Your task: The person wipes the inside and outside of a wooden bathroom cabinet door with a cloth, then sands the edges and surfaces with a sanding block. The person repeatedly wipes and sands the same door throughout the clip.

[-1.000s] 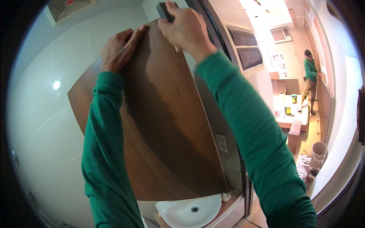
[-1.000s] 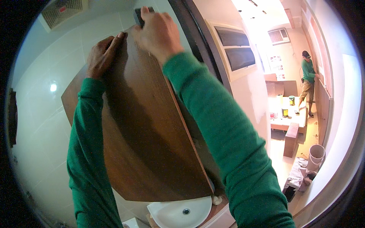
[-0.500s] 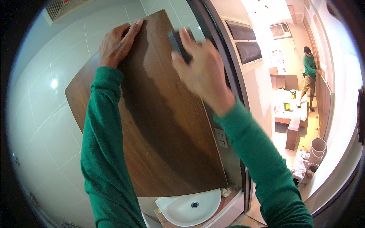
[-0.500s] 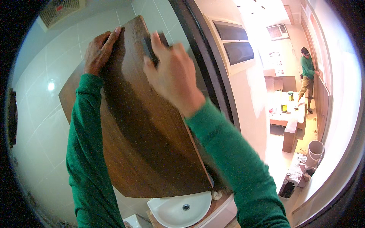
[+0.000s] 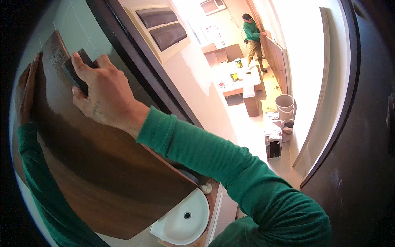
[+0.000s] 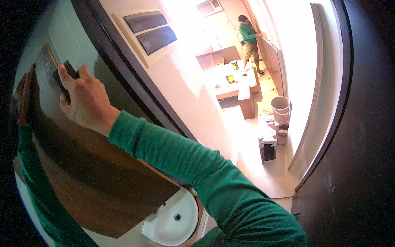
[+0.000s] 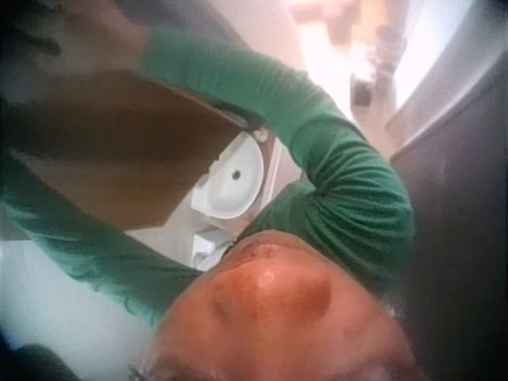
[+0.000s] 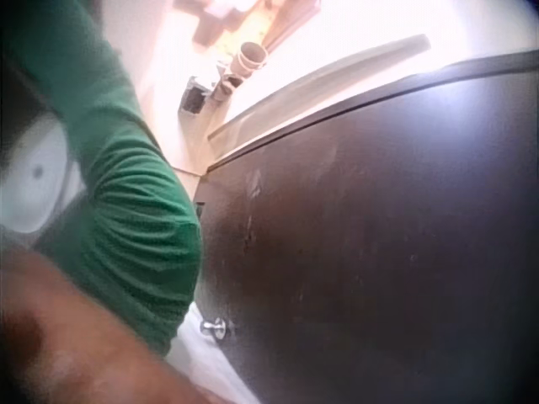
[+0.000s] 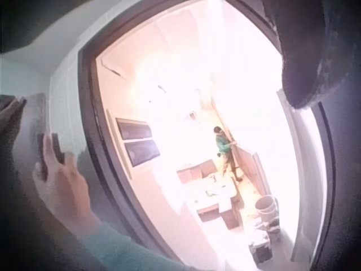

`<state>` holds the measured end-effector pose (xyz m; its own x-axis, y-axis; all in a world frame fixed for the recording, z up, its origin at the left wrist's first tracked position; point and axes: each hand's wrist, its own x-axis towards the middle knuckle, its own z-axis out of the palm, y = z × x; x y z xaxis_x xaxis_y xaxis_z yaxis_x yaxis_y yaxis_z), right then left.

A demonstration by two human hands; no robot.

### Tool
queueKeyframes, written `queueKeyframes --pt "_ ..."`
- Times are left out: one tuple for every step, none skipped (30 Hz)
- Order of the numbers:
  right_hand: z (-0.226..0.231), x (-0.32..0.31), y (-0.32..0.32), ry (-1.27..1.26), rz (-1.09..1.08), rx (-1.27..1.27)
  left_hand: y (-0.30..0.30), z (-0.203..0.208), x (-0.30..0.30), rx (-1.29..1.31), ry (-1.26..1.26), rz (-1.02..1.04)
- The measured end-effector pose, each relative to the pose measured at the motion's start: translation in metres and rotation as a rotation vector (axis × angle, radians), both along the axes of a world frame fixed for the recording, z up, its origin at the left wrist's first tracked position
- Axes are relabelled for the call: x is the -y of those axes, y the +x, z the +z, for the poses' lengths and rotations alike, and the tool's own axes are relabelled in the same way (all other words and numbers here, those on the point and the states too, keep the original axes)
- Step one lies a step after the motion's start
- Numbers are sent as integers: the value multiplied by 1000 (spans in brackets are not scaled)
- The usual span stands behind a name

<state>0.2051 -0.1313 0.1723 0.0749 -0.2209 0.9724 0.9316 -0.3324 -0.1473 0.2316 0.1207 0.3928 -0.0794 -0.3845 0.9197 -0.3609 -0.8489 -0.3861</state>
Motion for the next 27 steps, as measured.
queueKeyframes --pt "3 2 3 13 -37 47 3 -2 3 30 5 0" --pt "12 1 -3 32 -61 106 -14 -2 11 -78 -12 17" --pt "22 5 0 46 -105 154 -16 -8 24 -197 -32 13" --pt "39 8 4 61 -148 164 -17 -12 33 -246 -37 13" --pt "66 8 11 77 -177 178 -21 -16 38 -291 -46 27" --pt "92 3 20 91 -200 186 -21 -21 37 -271 -42 48" --pt "122 5 29 118 -270 194 -17 -20 42 -264 -35 55" --pt "146 -3 33 146 -311 208 -24 -19 35 -248 -41 92" --pt "154 0 36 136 -267 225 -22 -16 30 -248 -55 107" --pt "159 5 41 126 -220 241 -21 -13 25 -248 -69 126" --pt "164 -6 35 129 -93 265 -49 -12 19 -243 -103 151" --pt "162 -7 36 118 -16 279 -54 -21 31 -255 -137 123" --pt "158 -5 37 111 65 293 -54 -22 37 -263 -169 101" --pt "151 7 43 87 104 300 -22 -15 39 -275 -93 50" --pt "151 14 36 66 187 335 -8 -15 45 -227 -56 -26" --pt "124 14 32 19 -16 284 -22 -18 49 -212 -98 57" --pt "99 15 28 -34 -239 244 -18 -17 43 -240 -115 9" --pt "62 16 24 -46 -247 168 -18 -22 46 -210 -134 51" --pt "29 9 25 -47 -250 113 -28 -25 46 -255 -189 142" --pt "-2 2 17 -27 -166 116 -43 -25 44 -277 -187 166" --pt "-27 1 14 -6 -114 112 -45 -27 46 -243 -199 190" --pt "-38 1 14 10 -86 103 -44 -28 48 -213 -205 210" --pt "-45 0 11 24 -57 83 -43 -31 51 -191 -206 179" --pt "-46 -2 9 36 -24 64 -44 -32 51 -193 -205 180" --pt "-34 -4 12 35 -76 91 -47 -31 49 -193 -205 186" --pt "-9 -5 13 31 -129 114 -50 -34 50 -198 -208 191" --pt "21 -3 14 26 -191 135 -54 -36 54 -191 -205 198"
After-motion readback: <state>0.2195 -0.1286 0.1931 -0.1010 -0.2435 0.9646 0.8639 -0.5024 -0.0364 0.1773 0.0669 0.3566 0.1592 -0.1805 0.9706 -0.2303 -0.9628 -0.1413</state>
